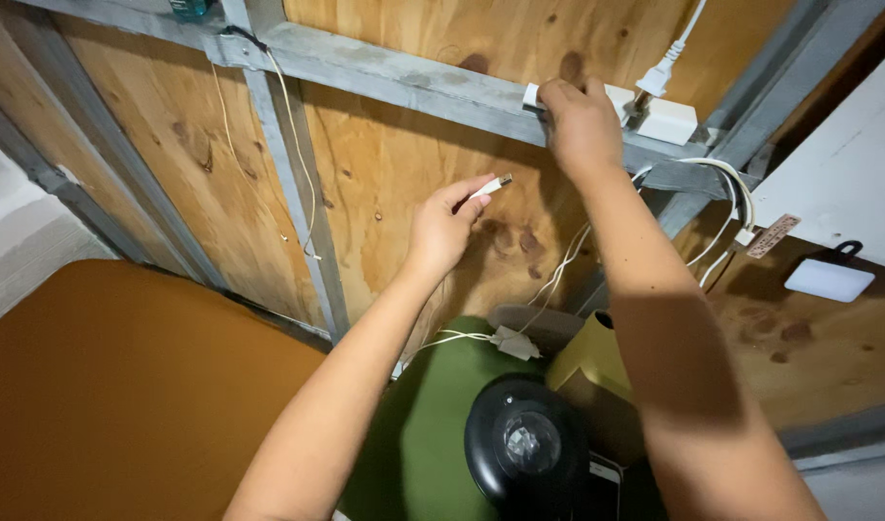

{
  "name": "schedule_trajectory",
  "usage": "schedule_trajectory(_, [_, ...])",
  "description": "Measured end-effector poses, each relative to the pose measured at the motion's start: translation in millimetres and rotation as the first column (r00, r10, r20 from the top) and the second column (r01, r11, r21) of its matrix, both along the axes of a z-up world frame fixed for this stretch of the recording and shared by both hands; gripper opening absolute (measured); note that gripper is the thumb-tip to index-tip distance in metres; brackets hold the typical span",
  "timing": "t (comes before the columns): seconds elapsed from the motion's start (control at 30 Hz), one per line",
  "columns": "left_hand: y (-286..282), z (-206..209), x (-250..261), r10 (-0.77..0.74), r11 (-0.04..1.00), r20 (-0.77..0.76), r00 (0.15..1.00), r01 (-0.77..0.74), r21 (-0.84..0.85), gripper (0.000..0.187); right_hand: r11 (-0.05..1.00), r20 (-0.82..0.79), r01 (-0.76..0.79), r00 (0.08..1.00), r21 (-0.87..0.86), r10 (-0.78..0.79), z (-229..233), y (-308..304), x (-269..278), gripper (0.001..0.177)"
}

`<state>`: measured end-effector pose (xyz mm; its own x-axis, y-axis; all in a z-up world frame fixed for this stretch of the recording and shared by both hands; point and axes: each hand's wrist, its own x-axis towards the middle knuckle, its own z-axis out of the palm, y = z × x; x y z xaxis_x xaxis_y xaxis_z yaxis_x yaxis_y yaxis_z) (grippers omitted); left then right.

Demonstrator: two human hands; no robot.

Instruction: The person connects multiple white charging adapters and cables to a wall-mounted power strip and a yellow portable power bank. They plug a smartphone into one of the cables and place it on a green cushion. The person then moves to a nearby chair and opens a white remote control to replace its batteries.

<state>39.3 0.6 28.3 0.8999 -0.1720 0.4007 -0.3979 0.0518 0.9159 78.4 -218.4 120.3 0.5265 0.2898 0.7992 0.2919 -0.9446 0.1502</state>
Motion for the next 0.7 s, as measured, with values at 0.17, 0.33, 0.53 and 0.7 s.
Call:
schedule_trajectory(0.17, [1.9,5.9,0.5,0.037,0.997,0.004,0.999,-0.037,0.065,0.030,0.993,0.020,-0.115,0.993,0.000,0.115,-5.8,-2.0,6.2,0.024])
schedule_trajectory(0.33, [-0.3,7.0,5.0,0.036,0.998,0.055,0.998,-0.038,0.042,0.029,0.994,0.045,-0.099,0.994,-0.045,0.101,-8.4,-5.1,14.3,0.026])
schedule_trajectory(0.53, [-4.4,6.3,11.7,0.046,0.996,0.028,0.999,-0.048,0.073,0.029,0.998,-0.012,-0.025,1.000,-0.058,0.025,-4.0,-7.5,27.9,0.023])
schedule_trajectory(0.7, [-7.2,5.2,14.3,0.042,0.998,0.060,0.997,-0.045,0.046,0.029,0.998,-0.071,0.008,0.997,-0.068,-0.013,-1.2,-10.7,39.8,0.024])
